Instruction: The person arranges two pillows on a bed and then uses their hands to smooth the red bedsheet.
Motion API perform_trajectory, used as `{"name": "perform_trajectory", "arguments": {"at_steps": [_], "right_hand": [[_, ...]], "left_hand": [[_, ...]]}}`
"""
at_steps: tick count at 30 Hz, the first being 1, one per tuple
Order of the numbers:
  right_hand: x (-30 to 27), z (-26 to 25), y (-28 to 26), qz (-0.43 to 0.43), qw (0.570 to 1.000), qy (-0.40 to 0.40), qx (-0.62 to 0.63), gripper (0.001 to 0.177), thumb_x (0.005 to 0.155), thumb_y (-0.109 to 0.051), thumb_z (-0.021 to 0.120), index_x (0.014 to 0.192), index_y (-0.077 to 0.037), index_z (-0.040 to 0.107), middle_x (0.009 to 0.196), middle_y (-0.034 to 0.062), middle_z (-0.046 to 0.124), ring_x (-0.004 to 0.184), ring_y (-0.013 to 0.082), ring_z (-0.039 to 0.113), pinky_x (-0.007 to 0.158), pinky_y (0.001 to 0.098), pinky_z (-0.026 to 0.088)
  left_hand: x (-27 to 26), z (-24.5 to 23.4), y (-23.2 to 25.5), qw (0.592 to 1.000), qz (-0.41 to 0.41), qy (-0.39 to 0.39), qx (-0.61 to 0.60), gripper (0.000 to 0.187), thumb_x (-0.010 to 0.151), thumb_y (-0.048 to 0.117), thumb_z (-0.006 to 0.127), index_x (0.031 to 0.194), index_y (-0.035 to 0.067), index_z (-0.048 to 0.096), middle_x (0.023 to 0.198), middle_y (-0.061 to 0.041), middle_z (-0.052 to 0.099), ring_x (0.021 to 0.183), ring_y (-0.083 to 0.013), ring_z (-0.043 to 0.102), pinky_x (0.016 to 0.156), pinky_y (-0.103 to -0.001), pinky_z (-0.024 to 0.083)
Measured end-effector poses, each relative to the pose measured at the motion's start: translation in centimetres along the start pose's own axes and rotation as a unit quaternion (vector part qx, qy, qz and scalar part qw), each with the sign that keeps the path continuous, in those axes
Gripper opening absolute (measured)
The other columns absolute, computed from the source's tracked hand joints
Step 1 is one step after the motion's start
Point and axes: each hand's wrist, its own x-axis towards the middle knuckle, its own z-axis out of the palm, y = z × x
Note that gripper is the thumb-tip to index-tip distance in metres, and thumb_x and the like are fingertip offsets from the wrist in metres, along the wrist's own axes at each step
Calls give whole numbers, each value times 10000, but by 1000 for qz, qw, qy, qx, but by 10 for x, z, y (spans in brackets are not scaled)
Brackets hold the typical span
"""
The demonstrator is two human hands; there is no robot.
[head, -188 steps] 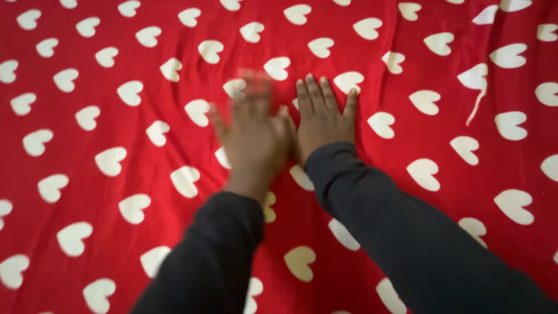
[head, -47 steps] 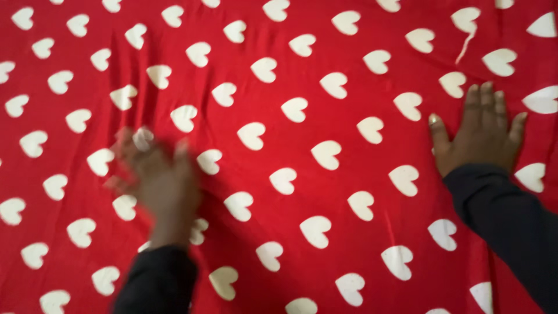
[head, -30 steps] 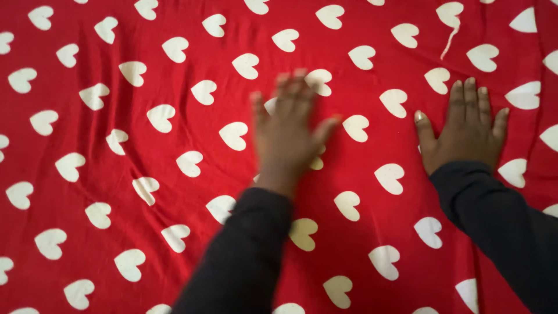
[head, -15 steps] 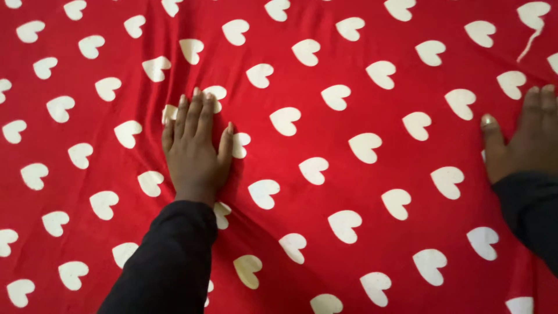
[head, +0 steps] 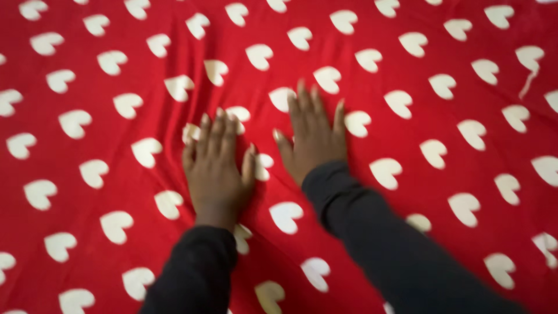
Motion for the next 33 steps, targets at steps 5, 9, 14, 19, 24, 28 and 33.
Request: {"name": "perform_trajectory", "arguments": {"at_steps": [5,9,14,19,24,28,33], "right_hand": [[-4,14,-11,37,998,-40,-39,718,924,-457,566,1532,-100,433,1609,80,419,1497,225,343,1229,579,126],[-2,16,-10,34,997,-45,-50,714,928,-450,575,1530,-95,433,1611,85,416,1505,235,337,1233,579,128],[-1,16,-11,36,995,-66,-58,722,892,-439,572,1523,-116,434,1601,63,418,1492,212,346,1220,581,142],[0,15,-9,39,996,-63,-58,720,896,-456,556,1521,-124,426,1599,57,414,1494,209,338,1226,572,151],[3,16,-10,44,993,-70,-89,720,889,-462,544,1522,-143,421,1603,38,410,1494,190,331,1239,561,147],[-4,16,-8,40,994,-76,-68,716,909,-466,536,1529,-128,415,1606,51,408,1500,207,324,1229,555,149],[-3,19,-7,40,993,-77,-81,721,910,-467,528,1543,-146,403,1611,42,402,1502,190,312,1243,559,131]], "left_hand": [[5,1,3,1000,-24,1,-20,640,965,427,548,1519,112,488,1583,-77,471,1488,-257,377,1213,-490,201],[8,-7,2,1000,-13,-16,-8,630,974,435,527,1499,89,487,1573,-99,467,1503,-275,353,1232,-513,177],[26,-2,-7,1000,27,-6,-6,608,951,408,511,1482,113,498,1570,-67,461,1485,-215,358,1202,-577,131],[28,-26,-119,992,112,-34,-43,585,980,416,557,1496,146,498,1600,-56,444,1504,-215,361,1211,-501,173],[-39,-96,-222,967,-219,-95,90,656,961,443,536,1534,140,432,1621,-95,354,1497,-249,286,1134,-605,189],[-31,-65,-205,970,-185,41,154,482,1047,297,490,1443,23,508,1682,-265,291,1567,-415,224,1123,-659,256],[65,7,-36,992,61,105,-41,390,897,291,663,1277,212,621,1587,-119,444,1495,-305,366,1181,-624,144]]}}
